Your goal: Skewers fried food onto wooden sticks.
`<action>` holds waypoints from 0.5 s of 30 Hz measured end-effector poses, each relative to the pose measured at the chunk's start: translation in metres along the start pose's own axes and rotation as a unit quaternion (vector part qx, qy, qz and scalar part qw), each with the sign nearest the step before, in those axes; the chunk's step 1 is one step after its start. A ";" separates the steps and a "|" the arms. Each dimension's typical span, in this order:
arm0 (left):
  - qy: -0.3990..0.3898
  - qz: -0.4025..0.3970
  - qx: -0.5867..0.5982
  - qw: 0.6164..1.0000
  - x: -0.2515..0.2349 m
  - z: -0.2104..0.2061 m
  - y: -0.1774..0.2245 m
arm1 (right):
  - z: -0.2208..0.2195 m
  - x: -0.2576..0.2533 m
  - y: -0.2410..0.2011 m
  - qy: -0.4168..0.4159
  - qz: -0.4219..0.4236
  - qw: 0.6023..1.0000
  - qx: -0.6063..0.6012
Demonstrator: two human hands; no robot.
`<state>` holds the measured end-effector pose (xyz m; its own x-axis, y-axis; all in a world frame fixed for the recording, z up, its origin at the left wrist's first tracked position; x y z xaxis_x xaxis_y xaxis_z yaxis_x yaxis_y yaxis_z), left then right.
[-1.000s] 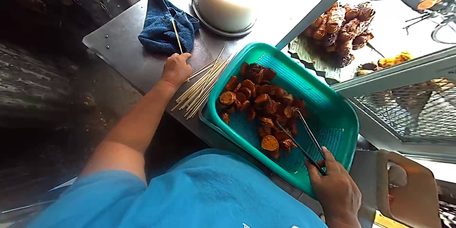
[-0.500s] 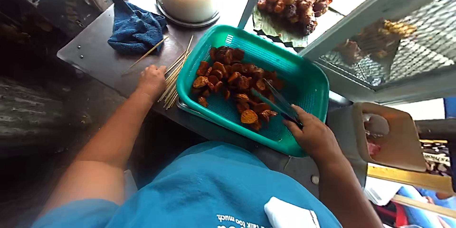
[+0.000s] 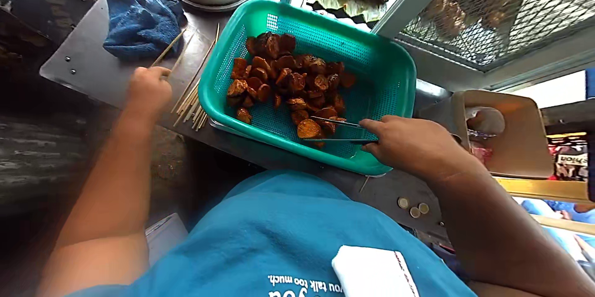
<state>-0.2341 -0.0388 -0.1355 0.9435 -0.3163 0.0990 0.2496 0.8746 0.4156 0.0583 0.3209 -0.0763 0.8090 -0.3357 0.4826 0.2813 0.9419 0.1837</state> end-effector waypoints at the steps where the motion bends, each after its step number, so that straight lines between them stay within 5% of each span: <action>1: 0.012 0.000 0.016 1.000 0.002 0.002 0.002 | -0.002 -0.003 -0.003 0.004 0.010 1.000 0.007; 11: 0.016 -0.052 0.148 0.987 0.042 0.023 0.015 | -0.011 -0.011 0.027 -0.035 0.060 0.990 -0.121; 15: -0.028 -0.113 0.119 0.986 0.053 0.022 0.039 | 0.016 -0.019 0.016 0.060 0.102 0.983 -0.139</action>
<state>-0.1789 -0.0299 -0.0938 0.8544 -0.5189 0.0275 0.3870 0.6708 0.6326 0.0393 0.3419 -0.0693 0.9133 -0.1518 0.3780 0.2243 0.9620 -0.1557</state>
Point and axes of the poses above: each hand's wrist, its own x-axis away from the middle knuckle, its own z-axis out of the back of the hand, y = z × x, the point moved 1 cm from there along -x, towards the middle knuckle, and after that the axes turned 4 degrees about -z, right-handed, at the moved point
